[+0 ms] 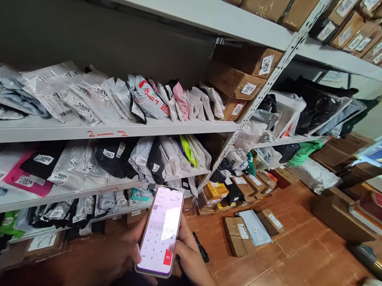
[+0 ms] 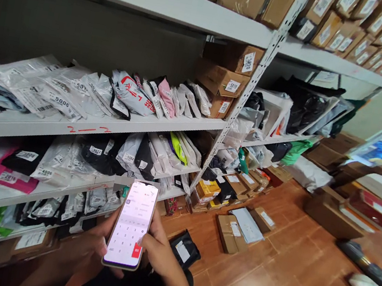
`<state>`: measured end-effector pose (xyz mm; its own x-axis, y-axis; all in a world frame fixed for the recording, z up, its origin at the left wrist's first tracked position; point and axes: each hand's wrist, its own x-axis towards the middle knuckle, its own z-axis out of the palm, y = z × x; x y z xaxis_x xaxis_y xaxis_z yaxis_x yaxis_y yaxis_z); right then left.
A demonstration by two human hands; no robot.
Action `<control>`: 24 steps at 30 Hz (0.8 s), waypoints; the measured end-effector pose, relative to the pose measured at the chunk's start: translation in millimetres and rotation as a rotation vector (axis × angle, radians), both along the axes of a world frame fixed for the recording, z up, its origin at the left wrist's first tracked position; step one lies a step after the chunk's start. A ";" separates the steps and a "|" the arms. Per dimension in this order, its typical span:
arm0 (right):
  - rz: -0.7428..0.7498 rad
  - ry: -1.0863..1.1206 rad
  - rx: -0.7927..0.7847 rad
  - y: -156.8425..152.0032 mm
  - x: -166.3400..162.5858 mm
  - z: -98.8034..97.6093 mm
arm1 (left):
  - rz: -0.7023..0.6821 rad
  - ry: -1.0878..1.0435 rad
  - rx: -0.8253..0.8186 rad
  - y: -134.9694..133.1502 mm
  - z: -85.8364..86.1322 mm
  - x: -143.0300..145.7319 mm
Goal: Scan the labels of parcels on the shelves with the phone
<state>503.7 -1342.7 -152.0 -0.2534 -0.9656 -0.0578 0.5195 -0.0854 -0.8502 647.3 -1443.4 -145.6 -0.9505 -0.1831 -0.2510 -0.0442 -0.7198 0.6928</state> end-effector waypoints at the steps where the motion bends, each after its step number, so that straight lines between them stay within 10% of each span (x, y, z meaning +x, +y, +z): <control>1: -0.010 0.003 0.008 2.1 -4.0 -1.4 | -0.005 -0.004 -0.006 1.8 0.1 -3.3; 10: -0.116 -0.100 0.051 33.6 -54.3 -16.6 | -0.079 -0.031 -0.032 21.5 -4.2 -59.8; 24: -0.179 -0.043 0.003 88.7 -204.1 -37.3 | -0.078 0.049 -0.060 83.5 -23.2 -221.6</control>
